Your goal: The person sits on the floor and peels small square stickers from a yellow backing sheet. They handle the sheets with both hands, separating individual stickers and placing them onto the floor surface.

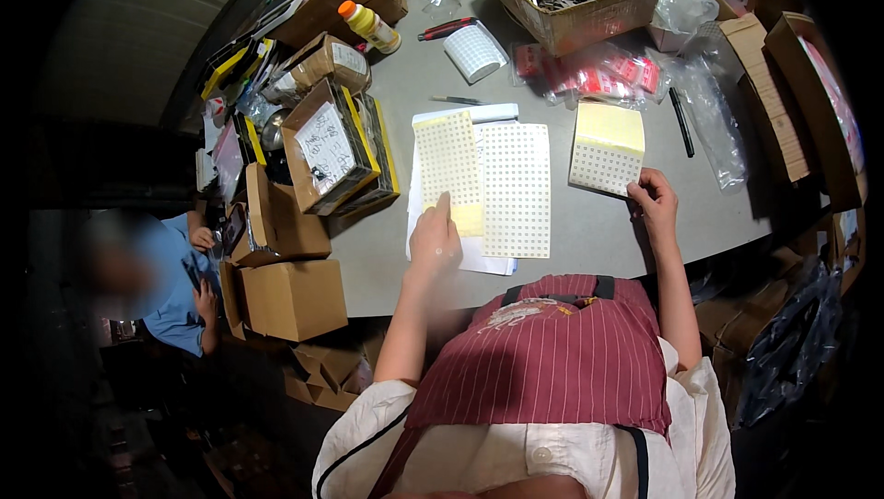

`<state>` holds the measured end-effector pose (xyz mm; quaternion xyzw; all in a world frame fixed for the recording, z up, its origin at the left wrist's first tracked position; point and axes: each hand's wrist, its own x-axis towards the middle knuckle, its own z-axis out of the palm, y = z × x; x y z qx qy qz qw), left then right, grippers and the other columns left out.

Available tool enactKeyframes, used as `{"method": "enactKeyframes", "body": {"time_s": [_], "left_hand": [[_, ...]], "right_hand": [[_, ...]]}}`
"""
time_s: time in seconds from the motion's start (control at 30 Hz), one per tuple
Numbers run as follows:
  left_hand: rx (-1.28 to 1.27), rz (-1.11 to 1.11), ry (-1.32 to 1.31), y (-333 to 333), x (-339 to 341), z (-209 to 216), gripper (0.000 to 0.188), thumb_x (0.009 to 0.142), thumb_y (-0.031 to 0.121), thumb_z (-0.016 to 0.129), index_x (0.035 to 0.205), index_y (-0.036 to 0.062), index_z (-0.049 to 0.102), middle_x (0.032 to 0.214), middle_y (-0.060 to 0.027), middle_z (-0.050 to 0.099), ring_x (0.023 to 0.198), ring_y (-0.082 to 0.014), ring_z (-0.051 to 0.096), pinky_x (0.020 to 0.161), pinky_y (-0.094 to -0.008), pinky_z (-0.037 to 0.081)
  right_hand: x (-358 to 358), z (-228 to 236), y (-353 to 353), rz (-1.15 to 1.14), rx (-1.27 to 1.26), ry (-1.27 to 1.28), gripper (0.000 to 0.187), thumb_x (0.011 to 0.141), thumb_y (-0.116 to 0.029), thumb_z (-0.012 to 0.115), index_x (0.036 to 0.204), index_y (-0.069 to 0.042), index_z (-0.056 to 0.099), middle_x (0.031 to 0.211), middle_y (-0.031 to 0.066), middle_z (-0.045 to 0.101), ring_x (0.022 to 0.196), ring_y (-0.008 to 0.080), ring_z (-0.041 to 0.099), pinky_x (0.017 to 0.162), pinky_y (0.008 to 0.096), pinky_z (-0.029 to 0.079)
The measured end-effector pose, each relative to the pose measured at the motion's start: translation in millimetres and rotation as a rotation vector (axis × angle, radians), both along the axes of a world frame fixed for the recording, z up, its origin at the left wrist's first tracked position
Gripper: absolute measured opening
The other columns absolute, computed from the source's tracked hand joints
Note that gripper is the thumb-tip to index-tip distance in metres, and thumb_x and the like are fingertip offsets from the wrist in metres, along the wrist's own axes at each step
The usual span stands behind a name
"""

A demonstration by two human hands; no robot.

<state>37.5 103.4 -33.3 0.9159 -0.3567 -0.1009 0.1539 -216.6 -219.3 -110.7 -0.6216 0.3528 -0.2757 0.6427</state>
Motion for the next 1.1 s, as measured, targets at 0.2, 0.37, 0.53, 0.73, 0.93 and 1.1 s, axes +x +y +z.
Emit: {"method": "enactKeyframes", "body": {"time_s": [0.2, 0.37, 0.53, 0.73, 0.93, 1.1], "left_hand": [[0.019, -0.013, -0.006, -3, 7, -1, 0.057, 0.084, 0.003, 0.052, 0.141, -0.0051, 0.049, 0.093, -0.0226, 0.064, 0.091, -0.0393, 0.063, 0.077, -0.0491, 0.053], [0.0, -0.023, -0.018, -7, 13, -4, 0.059, 0.083, 0.005, 0.053, 0.141, -0.0049, 0.048, 0.087, -0.0219, 0.065, 0.082, -0.0402, 0.065, 0.07, -0.0511, 0.053], [0.031, -0.027, -0.009, -8, 21, -10, 0.062, 0.083, 0.006, 0.053, 0.143, -0.0037, 0.046, 0.086, -0.0221, 0.066, 0.079, -0.0403, 0.066, 0.068, -0.0514, 0.052], [0.095, -0.008, 0.03, -16, 25, 0, 0.063, 0.084, 0.007, 0.053, 0.146, -0.0029, 0.044, 0.083, -0.0216, 0.067, 0.076, -0.0398, 0.067, 0.067, -0.0505, 0.052], [0.09, -0.009, 0.009, -18, 31, -2, 0.065, 0.084, 0.007, 0.053, 0.147, -0.0009, 0.043, 0.078, -0.0209, 0.068, 0.072, -0.0394, 0.067, 0.065, -0.0504, 0.052], [0.11, -0.023, -0.009, -21, 39, -8, 0.065, 0.084, 0.007, 0.053, 0.148, 0.0007, 0.044, 0.075, -0.0197, 0.068, 0.068, -0.0394, 0.067, 0.064, -0.0515, 0.052]], "right_hand": [[2, 2, 1, -0.007, -0.005, -0.004, 0.014, 0.09, -0.009, 0.069, 0.097, 0.003, 0.067, 0.098, 0.0017, 0.061, 0.062, 0.0057, 0.055, 0.048, 0.0212, 0.043], [0, 0, 0, -0.005, -0.012, 0.01, 0.015, 0.09, -0.01, 0.07, 0.097, 0.003, 0.068, 0.099, 0.0016, 0.062, 0.064, 0.0056, 0.056, 0.049, 0.0211, 0.043], [2, 3, 1, -0.014, -0.03, 0.014, 0.017, 0.089, -0.011, 0.07, 0.099, 0.002, 0.069, 0.098, 0.001, 0.062, 0.066, 0.0057, 0.057, 0.049, 0.0209, 0.044], [-2, -4, -2, -0.009, -0.033, 0.019, 0.017, 0.089, -0.011, 0.071, 0.1, 0.002, 0.069, 0.099, 0.0009, 0.063, 0.068, 0.0058, 0.058, 0.05, 0.0207, 0.044], [0, -1, 1, -0.021, -0.032, -0.001, 0.016, 0.089, -0.01, 0.07, 0.098, 0.002, 0.068, 0.1, 0.0008, 0.062, 0.068, 0.0056, 0.058, 0.051, 0.0204, 0.044], [1, 2, 1, -0.009, -0.047, 0.019, 0.015, 0.089, -0.01, 0.07, 0.098, 0.002, 0.068, 0.1, 0.0011, 0.062, 0.067, 0.0056, 0.057, 0.05, 0.0206, 0.044]]}}
